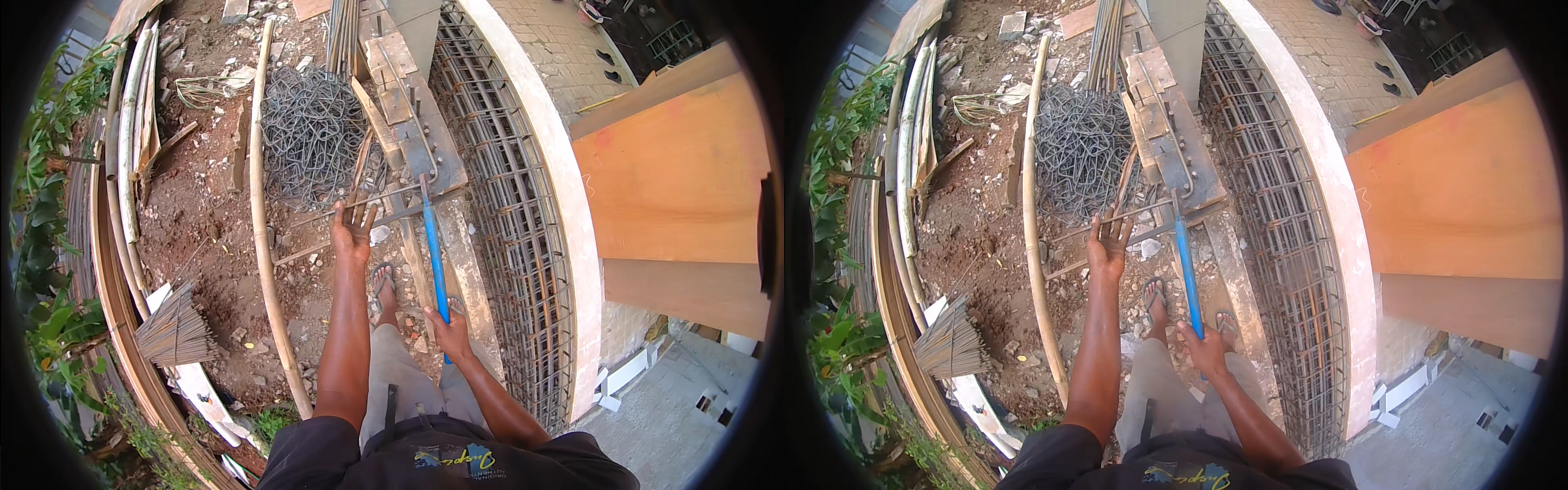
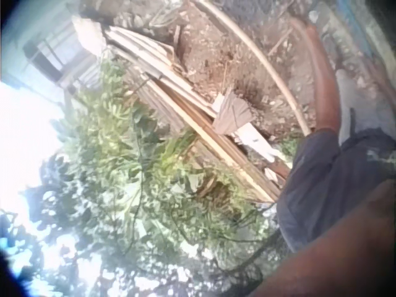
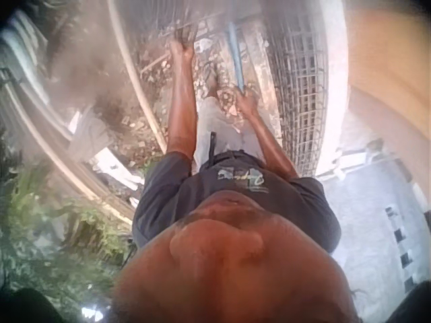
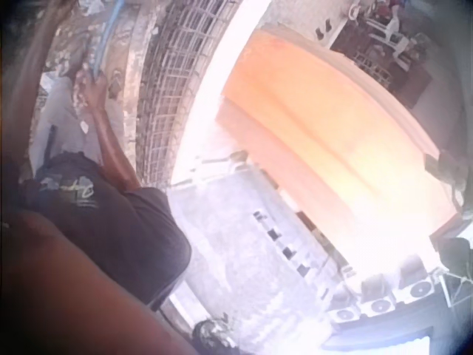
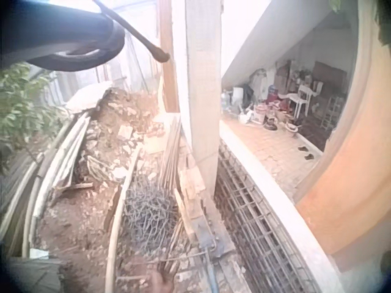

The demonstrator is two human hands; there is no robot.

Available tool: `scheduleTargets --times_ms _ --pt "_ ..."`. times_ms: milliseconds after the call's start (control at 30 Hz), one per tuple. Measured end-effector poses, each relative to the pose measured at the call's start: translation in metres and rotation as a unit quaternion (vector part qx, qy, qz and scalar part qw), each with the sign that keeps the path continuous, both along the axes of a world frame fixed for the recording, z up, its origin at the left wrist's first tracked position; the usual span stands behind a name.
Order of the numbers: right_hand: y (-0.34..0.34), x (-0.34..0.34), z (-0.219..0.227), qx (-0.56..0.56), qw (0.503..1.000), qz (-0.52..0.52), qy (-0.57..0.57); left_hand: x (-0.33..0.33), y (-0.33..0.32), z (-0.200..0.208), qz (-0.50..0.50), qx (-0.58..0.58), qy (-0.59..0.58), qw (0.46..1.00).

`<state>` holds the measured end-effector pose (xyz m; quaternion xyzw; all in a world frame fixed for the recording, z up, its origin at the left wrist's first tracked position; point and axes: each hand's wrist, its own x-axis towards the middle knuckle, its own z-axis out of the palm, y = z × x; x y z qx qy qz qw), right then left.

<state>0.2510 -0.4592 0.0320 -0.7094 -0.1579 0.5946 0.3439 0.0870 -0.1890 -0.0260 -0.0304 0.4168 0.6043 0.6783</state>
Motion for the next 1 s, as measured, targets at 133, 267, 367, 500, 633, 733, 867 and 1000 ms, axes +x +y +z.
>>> scheduleTargets --times_ms 133,267,367,500,633,733,867,1000 --pt "-0.024 0.031 -0.005 0.088 0.991 0.039 -0.094 -0.006 -0.006 0.035 -0.015 0.092 0.072 0.993" --pt "-0.009 0.051 0.068 0.068 0.991 -0.015 -0.116 -0.012 -0.028 0.144 -0.035 0.263 0.099 0.959" --pt "0.007 0.068 0.094 0.110 0.980 -0.072 -0.152 -0.033 -0.035 0.237 -0.013 0.372 0.057 0.926" --pt "0.058 0.088 0.127 0.280 0.930 -0.058 -0.231 -0.067 -0.010 0.288 0.037 0.375 -0.058 0.925" --pt "0.087 0.076 0.144 0.278 0.952 -0.053 -0.116 -0.066 0.026 0.251 0.056 0.267 -0.008 0.962" --pt "0.089 0.056 0.135 0.193 0.978 -0.059 -0.044 -0.053 0.044 0.186 0.035 0.180 0.024 0.983" --pt "0.077 0.041 0.076 0.120 0.979 -0.106 -0.128 -0.023 0.065 0.084 0.021 0.074 0.011 0.997" --pt "0.091 0.034 0.018 0.102 0.972 -0.133 -0.162 -0.028 0.084 0.028 0.035 0.006 -0.011 0.999"
